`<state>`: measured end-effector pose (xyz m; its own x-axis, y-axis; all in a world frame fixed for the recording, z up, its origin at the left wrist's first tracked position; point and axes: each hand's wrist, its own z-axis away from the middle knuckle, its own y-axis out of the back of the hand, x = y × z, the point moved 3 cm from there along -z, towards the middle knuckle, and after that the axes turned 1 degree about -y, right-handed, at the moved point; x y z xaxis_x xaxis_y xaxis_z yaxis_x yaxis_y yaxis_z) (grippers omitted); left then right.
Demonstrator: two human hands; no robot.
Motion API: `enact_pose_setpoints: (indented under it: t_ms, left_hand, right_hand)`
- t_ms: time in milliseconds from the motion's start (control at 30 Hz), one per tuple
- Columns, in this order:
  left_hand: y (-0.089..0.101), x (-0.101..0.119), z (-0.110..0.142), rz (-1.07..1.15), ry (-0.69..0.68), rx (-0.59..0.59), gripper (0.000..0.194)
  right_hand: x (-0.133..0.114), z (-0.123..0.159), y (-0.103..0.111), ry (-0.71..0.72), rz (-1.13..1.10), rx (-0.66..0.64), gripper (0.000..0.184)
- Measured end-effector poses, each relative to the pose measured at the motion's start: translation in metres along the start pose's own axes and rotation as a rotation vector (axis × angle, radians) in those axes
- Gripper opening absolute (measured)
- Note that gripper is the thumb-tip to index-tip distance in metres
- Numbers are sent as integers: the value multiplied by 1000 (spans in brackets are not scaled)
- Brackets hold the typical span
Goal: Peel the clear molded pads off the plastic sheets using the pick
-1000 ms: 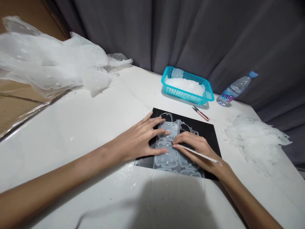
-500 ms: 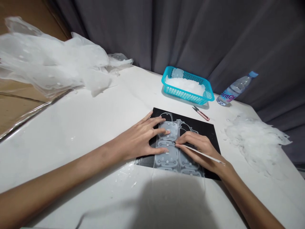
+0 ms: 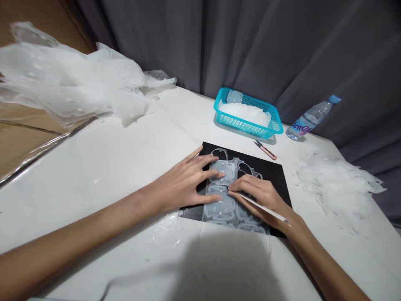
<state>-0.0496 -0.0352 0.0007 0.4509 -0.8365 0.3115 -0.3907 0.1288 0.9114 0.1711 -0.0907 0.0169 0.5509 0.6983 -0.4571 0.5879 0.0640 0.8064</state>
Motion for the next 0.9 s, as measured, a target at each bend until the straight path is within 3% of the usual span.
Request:
enact_pose_setpoints:
  t_ms: [233,367,467,667,767,900]
  left_hand:
    - [-3,-4,0,68,83,-47,60]
    - [1,0,-4,120,135,-42,67]
    - [6,3,-4,68,283,47,73]
    - [5,13,5,67,510,-13,53]
    - [3,15,2,191,545,35,51]
    - [-6,13,-6,454,471,33,48]
  right_hand:
    - [-4,-5,-15,70,213,97,13]
    - [-2,-7,-17,50,286,87,18]
    - [-1,-7,-17,58,312,57,24]
    - [0,-9,-15,167,395,108,19]
    - [-3,-9,-11,181,419,181,15]
    - [-8,-8,-10,153,381,188,14]
